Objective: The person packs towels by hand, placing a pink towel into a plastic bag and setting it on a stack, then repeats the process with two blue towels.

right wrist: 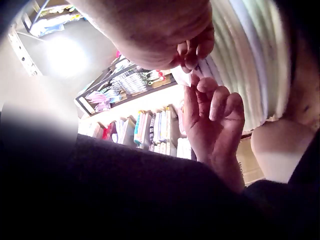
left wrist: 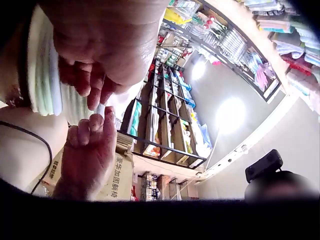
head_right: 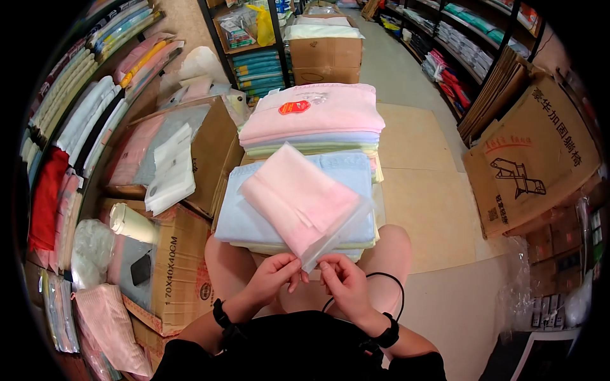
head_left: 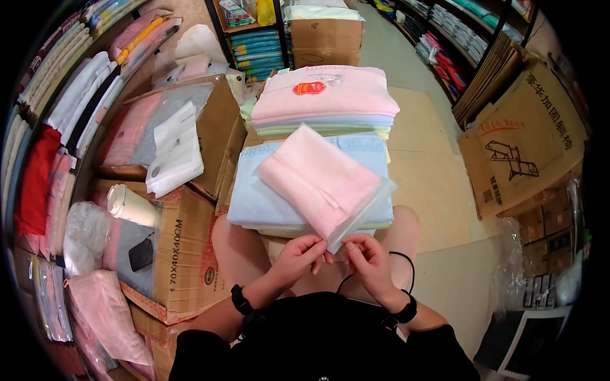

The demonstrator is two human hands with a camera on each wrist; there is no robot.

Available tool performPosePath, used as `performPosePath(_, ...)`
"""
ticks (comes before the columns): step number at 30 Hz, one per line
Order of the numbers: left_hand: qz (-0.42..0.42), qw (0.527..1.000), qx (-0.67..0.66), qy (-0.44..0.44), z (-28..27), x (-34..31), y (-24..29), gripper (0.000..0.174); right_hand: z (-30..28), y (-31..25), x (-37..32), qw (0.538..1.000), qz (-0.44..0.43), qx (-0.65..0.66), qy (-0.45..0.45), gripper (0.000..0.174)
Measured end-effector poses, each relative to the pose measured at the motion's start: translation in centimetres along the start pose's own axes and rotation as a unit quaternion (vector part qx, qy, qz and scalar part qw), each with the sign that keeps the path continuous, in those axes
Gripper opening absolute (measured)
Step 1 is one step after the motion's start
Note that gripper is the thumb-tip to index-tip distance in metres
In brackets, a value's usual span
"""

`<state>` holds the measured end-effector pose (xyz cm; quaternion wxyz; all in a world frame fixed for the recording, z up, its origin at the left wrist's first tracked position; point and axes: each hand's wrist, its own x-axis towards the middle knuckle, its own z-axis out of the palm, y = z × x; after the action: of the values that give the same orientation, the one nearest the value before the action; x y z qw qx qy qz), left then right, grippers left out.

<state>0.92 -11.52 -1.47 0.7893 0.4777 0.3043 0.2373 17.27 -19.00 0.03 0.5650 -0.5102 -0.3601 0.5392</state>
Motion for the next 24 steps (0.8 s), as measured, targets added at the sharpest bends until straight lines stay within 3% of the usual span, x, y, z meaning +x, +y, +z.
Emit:
performPosePath(7,0.016,0.999,0.010,0.031,0.0,0.6,-0.4,0.021,-0.2,0.9,0.0,1.000,-0.012,-0.015,0.002,0.012)
performPosePath(9,0.021,0.999,0.005,0.028,0.1,0.7,-0.3,0.020,-0.2,1.2,0.2,0.964,-0.180,-0.192,0.043,0.013)
performPosePath(10,0.021,0.999,0.005,0.028,0.2,0.7,-0.2,0.020,-0.2,1.0,0.3,0.964,-0.180,-0.192,0.042,0.013)
performPosePath(12,0.027,0.999,-0.001,0.027,0.3,0.8,-0.1,0.019,-0.2,0.3,0.7,0.888,-0.268,-0.371,0.044,0.021)
performPosePath(13,0.028,0.999,-0.001,0.027,0.4,0.8,-0.1,0.019,-0.4,0.1,0.9,0.888,-0.268,-0.372,0.043,0.021)
performPosePath(15,0.027,0.999,0.000,0.028,0.3,0.9,-0.2,0.018,-0.6,-0.2,1.2,0.828,-0.322,-0.458,0.037,0.027)
performPosePath(22,0.043,0.998,0.013,0.040,0.0,0.7,0.2,0.017,-0.3,-1.0,1.8,0.778,-0.370,-0.508,0.005,0.022)
performPosePath(24,0.081,0.996,-0.003,0.030,-0.3,0.4,0.3,0.009,-0.1,-0.8,2.1,0.764,-0.390,-0.514,-0.008,0.016)
